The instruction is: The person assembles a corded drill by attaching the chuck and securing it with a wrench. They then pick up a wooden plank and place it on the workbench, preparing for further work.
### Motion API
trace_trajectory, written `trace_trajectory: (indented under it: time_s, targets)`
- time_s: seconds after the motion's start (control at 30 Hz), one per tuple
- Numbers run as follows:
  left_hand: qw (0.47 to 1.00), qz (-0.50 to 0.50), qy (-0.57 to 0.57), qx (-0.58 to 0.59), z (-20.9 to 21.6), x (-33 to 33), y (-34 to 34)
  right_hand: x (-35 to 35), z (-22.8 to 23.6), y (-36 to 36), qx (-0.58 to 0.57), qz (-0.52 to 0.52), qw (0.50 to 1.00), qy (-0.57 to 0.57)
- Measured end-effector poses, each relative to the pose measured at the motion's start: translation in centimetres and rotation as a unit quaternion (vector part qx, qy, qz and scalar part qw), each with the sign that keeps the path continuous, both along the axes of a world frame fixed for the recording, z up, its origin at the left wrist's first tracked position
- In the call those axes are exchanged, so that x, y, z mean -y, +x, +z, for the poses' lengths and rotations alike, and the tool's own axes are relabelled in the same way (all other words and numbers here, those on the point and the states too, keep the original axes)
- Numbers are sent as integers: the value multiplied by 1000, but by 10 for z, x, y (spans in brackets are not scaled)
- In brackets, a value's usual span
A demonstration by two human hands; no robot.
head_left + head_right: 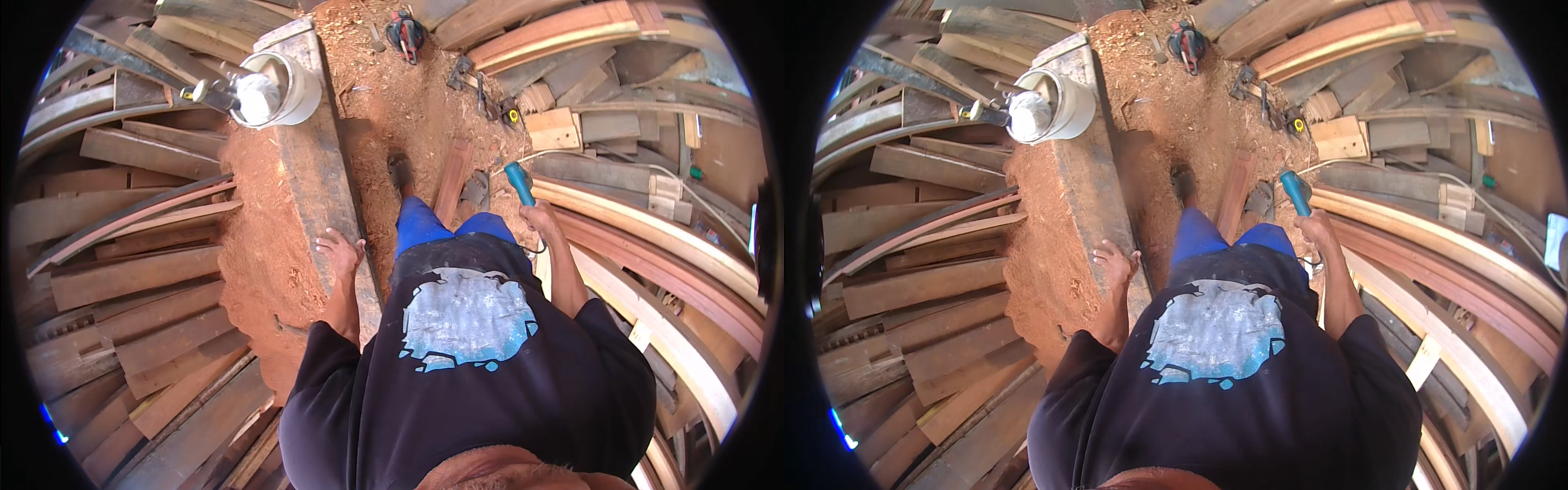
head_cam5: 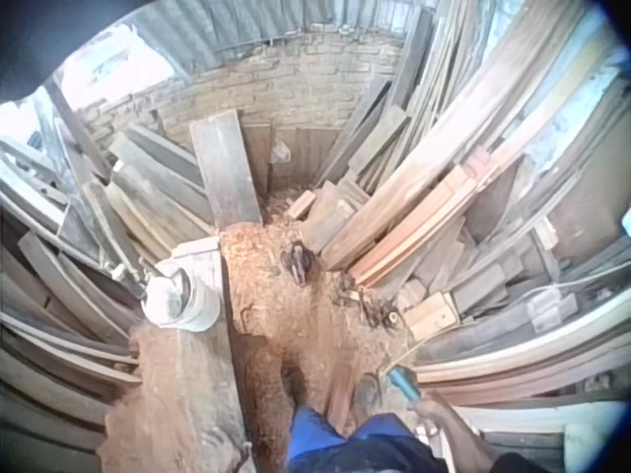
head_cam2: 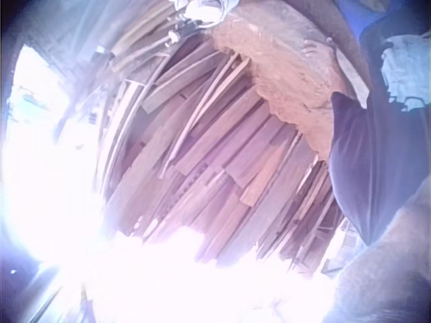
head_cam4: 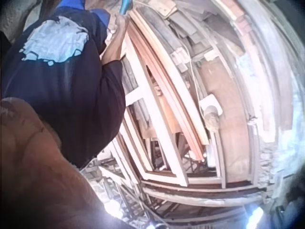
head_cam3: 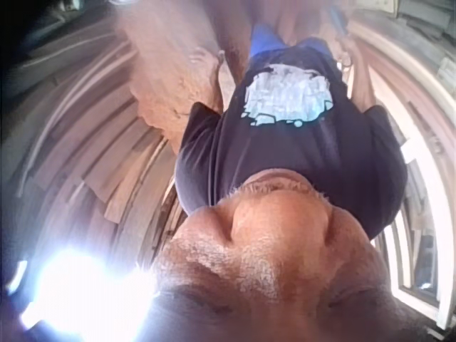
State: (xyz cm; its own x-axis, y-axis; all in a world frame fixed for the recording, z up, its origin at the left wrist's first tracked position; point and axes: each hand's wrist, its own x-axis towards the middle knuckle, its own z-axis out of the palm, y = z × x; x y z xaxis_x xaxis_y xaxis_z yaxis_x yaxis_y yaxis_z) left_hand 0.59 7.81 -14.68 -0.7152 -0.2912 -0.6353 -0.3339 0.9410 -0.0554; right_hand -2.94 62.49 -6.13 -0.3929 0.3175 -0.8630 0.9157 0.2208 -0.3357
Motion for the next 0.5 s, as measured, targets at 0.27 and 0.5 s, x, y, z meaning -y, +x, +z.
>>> trace_trajectory:
  time_s: [0.27, 0.5]
  targets:
    - [998, 43, 34, 10, 6, -5, -14, 47, 15, -73, 0, -10, 1000, -2]
    - [999, 9, 25, 22, -10, 6, -9, 61, 6, -87, -79, -39, 995, -48]
